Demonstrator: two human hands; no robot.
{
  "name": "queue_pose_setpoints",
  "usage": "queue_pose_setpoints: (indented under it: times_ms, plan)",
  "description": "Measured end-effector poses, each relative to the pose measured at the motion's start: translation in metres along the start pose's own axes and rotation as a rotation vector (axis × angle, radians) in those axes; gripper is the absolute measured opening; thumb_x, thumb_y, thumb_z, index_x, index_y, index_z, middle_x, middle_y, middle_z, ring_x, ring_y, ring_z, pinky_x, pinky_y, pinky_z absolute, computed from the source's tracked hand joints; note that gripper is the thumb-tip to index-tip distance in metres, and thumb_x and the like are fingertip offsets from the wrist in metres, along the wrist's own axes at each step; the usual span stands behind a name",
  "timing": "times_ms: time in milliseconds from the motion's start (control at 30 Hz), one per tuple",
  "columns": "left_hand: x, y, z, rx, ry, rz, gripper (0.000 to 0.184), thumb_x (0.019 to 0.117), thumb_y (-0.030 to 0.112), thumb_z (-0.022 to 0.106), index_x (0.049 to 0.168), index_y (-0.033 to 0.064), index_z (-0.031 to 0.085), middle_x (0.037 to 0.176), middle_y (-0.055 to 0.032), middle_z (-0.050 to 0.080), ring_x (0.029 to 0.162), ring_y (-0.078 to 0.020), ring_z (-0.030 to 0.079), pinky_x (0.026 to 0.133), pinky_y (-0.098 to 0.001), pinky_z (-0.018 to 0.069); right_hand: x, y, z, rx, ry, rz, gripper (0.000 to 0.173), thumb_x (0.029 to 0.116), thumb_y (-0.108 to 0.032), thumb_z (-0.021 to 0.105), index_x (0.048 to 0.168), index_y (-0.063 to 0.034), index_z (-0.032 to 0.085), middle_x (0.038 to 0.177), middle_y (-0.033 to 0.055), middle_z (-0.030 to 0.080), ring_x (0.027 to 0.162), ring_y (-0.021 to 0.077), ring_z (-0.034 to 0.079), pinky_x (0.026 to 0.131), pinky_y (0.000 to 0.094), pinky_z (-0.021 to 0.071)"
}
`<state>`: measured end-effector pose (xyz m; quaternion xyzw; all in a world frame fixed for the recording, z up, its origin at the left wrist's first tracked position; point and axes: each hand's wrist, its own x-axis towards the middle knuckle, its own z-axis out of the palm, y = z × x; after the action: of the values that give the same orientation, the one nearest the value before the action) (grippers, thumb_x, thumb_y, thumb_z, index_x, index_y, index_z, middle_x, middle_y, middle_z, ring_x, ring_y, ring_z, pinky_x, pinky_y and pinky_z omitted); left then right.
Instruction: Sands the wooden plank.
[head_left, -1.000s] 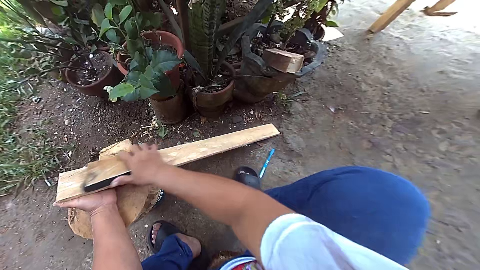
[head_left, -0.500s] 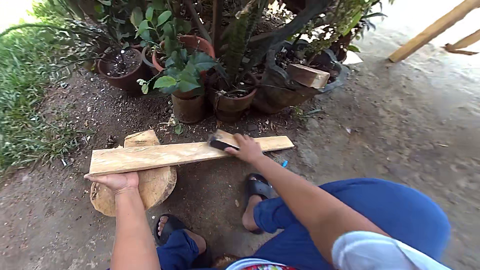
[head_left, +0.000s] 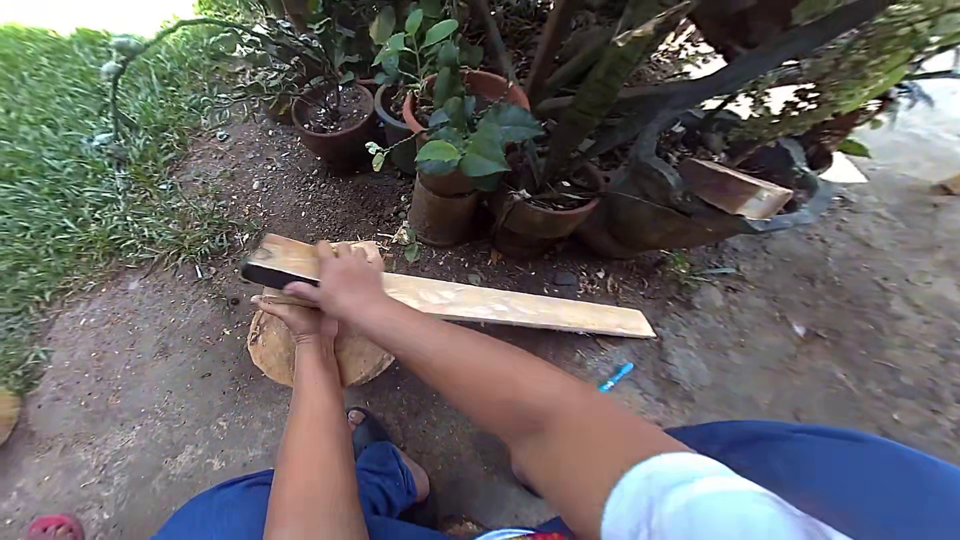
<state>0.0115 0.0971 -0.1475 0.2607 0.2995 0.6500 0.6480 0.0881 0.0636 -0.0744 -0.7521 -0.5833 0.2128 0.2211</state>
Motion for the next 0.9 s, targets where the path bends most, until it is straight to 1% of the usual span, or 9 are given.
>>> queue_pose_setpoints:
  times_ms: [100,200,300,367,467,533,667,800,900]
  plan:
    - [0.007,-0.001,-0.007,-0.111,-0.014,-0.039,0.093,0.0945,0.073,-0.009,0.135,0.0138,0.05,0.126,-0.0038,0.061,0.116,-0.013,0.058,0.099,-0.038,0.049,0.015,-0.042,-0.002,-0.028,-0.056,-0.002,0.076,0.0906,-0.067,0.065,0.145,-0.0145,0.053,0.137,0.0186,0.059,0.126,0.0404,0.056,0.095,0.0631,0.0457]
    - [0.006,-0.006,-0.008,-0.069,-0.03,-0.035,0.098,0.0903,0.075,-0.016,0.143,0.0172,0.043,0.137,-0.0061,0.057,0.125,-0.0185,0.056,0.103,-0.0444,0.0481,0.003,-0.01,-0.009,-0.022,-0.061,-0.05,0.076,0.0926,-0.062,0.066,0.149,-0.0129,0.051,0.141,0.021,0.057,0.131,0.043,0.053,0.097,0.0675,0.0441]
    - [0.003,-0.004,-0.003,-0.048,0.032,-0.068,0.098,0.0898,0.075,-0.017,0.154,0.0189,0.031,0.153,-0.0096,0.044,0.139,-0.0268,0.045,0.112,-0.0552,0.0382,-0.025,0.07,-0.019,-0.076,-0.043,0.039,0.083,0.092,-0.065,0.064,0.152,-0.0104,0.049,0.145,0.0262,0.055,0.135,0.0495,0.05,0.099,0.074,0.0415]
    - [0.003,-0.002,-0.001,-0.053,0.067,-0.085,0.095,0.0909,0.076,-0.014,0.154,0.0203,0.03,0.153,-0.0097,0.043,0.139,-0.0274,0.045,0.113,-0.0566,0.0376,-0.05,0.147,-0.022,-0.139,0.01,0.154,0.086,0.0899,-0.071,0.061,0.148,-0.0085,0.051,0.14,0.0283,0.057,0.13,0.0525,0.053,0.095,0.0754,0.0437]
    - [0.002,-0.002,-0.001,-0.044,0.077,-0.108,0.095,0.0909,0.077,-0.013,0.155,0.0208,0.029,0.155,-0.0103,0.041,0.141,-0.0275,0.043,0.113,-0.0575,0.0367,-0.099,0.254,-0.036,-0.156,0.011,0.371,0.093,0.0911,-0.072,0.059,0.152,-0.0031,0.045,0.146,0.033,0.05,0.135,0.0565,0.047,0.102,0.0788,0.0374]
    - [0.002,-0.001,-0.001,-0.036,0.076,-0.117,0.096,0.09,0.078,-0.013,0.156,0.0212,0.027,0.156,-0.0099,0.039,0.142,-0.0275,0.041,0.114,-0.0568,0.0361,-0.124,0.284,-0.046,-0.15,0.014,0.497,0.093,0.093,-0.068,0.059,0.153,0.0,0.041,0.149,0.0347,0.046,0.137,0.057,0.044,0.103,0.0778,0.0358]
    - [0.001,-0.001,0.001,-0.055,0.116,-0.138,0.096,0.0898,0.079,-0.012,0.156,0.0217,0.028,0.155,-0.0111,0.041,0.141,-0.0288,0.042,0.112,-0.0588,0.0369,-0.126,0.244,-0.041,-0.131,0.042,0.479,0.09,0.0941,-0.064,0.062,0.15,0.0038,0.044,0.148,0.0344,0.048,0.137,0.055,0.046,0.105,0.0751,0.0355]
    - [0.001,0.002,0.004,-0.055,0.112,-0.129,0.097,0.0899,0.077,-0.014,0.155,0.0199,0.03,0.152,-0.0128,0.043,0.138,-0.0295,0.045,0.111,-0.0591,0.0382,-0.08,0.125,-0.021,-0.103,0.017,0.218,0.089,0.089,-0.067,0.066,0.142,0.0026,0.053,0.139,0.0307,0.056,0.132,0.0509,0.051,0.103,0.0723,0.0409]
    - [0.001,-0.008,-0.004,0.048,0.094,-0.036,0.096,0.0912,0.074,-0.016,0.148,0.0195,0.039,0.141,-0.0063,0.054,0.128,-0.0198,0.054,0.106,-0.048,0.0449,-0.035,0.032,-0.003,-0.06,0.0,0.038,0.086,0.0871,-0.069,0.067,0.143,-0.0044,0.055,0.138,0.0276,0.058,0.131,0.0499,0.052,0.099,0.0744,0.0412]
